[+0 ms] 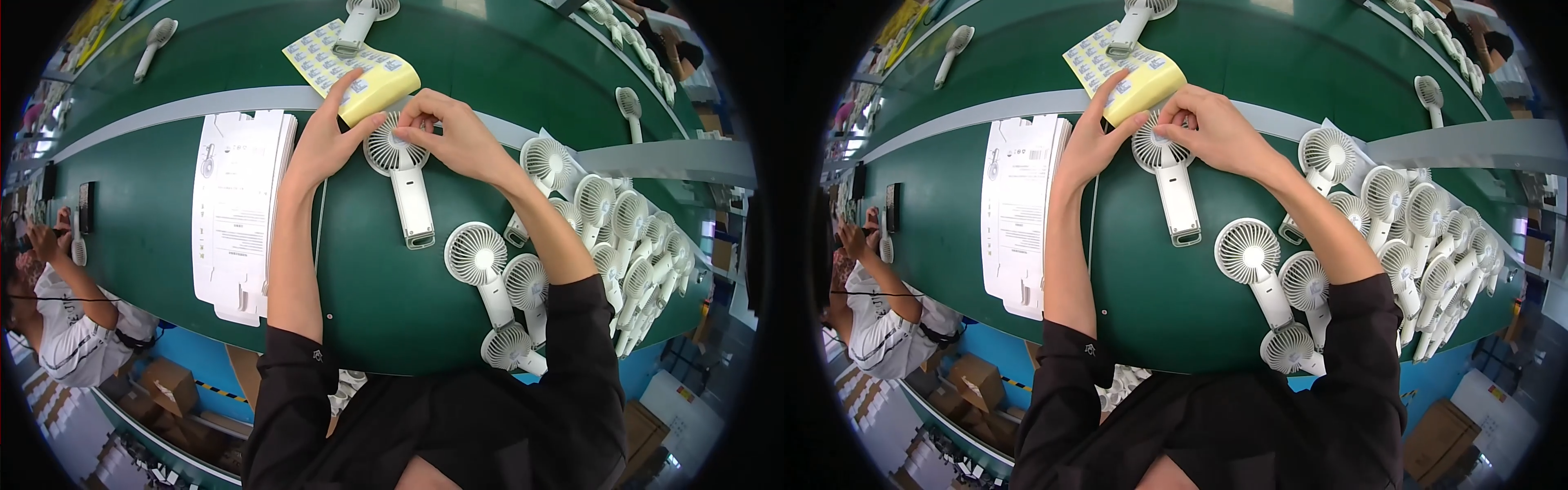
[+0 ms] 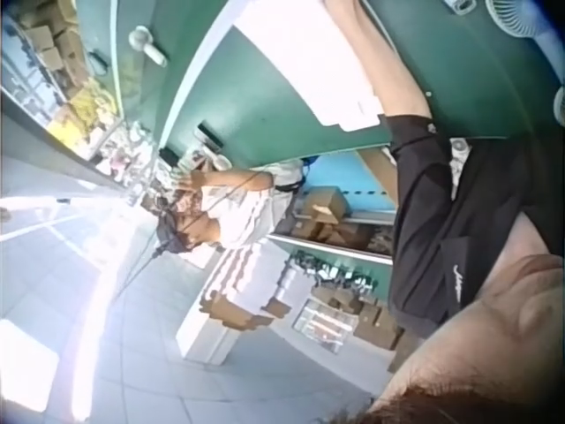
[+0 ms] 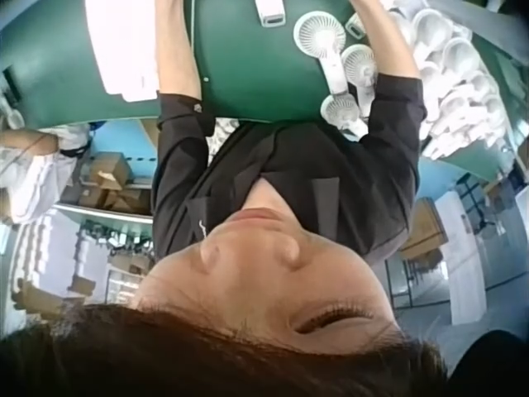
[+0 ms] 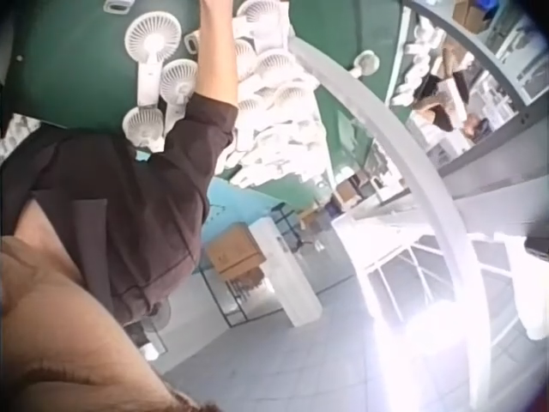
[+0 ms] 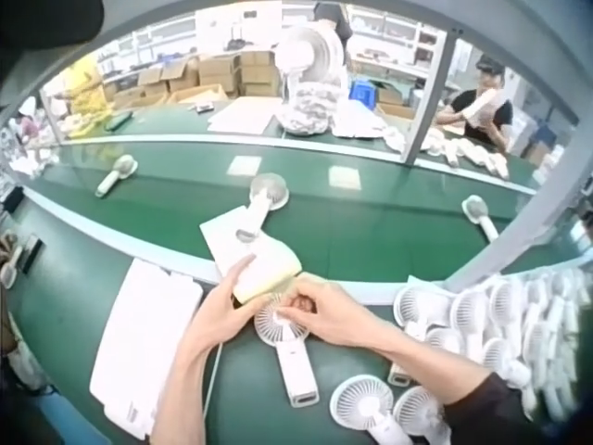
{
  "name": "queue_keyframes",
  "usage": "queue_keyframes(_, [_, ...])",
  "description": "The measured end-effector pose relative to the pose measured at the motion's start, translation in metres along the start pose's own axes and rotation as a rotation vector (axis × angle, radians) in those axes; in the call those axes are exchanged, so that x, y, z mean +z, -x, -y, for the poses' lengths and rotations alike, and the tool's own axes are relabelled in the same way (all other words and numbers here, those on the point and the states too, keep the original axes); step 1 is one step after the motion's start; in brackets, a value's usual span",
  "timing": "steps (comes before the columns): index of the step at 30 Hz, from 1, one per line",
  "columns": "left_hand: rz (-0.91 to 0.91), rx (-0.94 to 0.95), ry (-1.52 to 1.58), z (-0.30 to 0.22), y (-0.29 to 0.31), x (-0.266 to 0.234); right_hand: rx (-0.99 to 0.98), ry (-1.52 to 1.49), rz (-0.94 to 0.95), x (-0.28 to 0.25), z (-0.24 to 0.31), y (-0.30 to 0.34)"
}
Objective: Apply stickers to small handheld fans on an assembly line.
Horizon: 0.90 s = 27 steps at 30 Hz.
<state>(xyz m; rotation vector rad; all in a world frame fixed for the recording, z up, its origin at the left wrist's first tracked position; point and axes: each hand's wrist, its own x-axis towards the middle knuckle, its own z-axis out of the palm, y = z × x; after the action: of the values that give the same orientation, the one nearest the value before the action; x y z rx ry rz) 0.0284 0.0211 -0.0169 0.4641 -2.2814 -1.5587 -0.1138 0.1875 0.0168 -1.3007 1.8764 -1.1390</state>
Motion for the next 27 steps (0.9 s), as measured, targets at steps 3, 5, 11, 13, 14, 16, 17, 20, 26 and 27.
queue_keyframes(3, [0.007,-0.033,0.033,-0.001,0.000,-0.001,0.011,-0.008,0.015,-0.001,0.002,-0.001])
queue_keyframes(5, [0.009,-0.054,0.051,-0.003,0.000,-0.002,0.019,0.006,0.023,-0.002,0.002,-0.002])
queue_keyframes(11, [0.017,-0.049,0.032,-0.002,0.000,-0.001,0.005,0.021,0.033,-0.002,0.002,-0.002])
queue_keyframes(13, [0.010,-0.034,0.040,-0.001,0.000,0.000,-0.008,0.026,0.026,-0.001,0.000,-0.001])
queue_keyframes(14, [0.011,-0.035,0.040,-0.001,0.000,0.000,-0.012,0.025,0.016,-0.001,0.000,-0.001])
queue_keyframes(16, [-0.001,-0.004,0.008,-0.001,0.000,0.000,-0.017,0.023,0.005,0.000,0.000,-0.001])
queue_keyframes(17, [-0.001,-0.004,0.007,-0.001,0.000,-0.001,-0.019,0.023,0.003,0.000,0.001,0.000])
queue_keyframes(20, [0.010,-0.033,0.030,0.001,0.000,0.000,-0.021,0.015,-0.005,0.002,0.001,0.000])
queue_keyframes(26, [0.020,-0.037,0.047,0.003,0.000,-0.002,-0.151,0.106,-0.050,0.008,-0.003,0.001])
queue_keyframes(27, [0.015,-0.035,0.033,0.003,0.000,-0.001,-0.214,0.187,-0.085,0.009,-0.004,0.002])
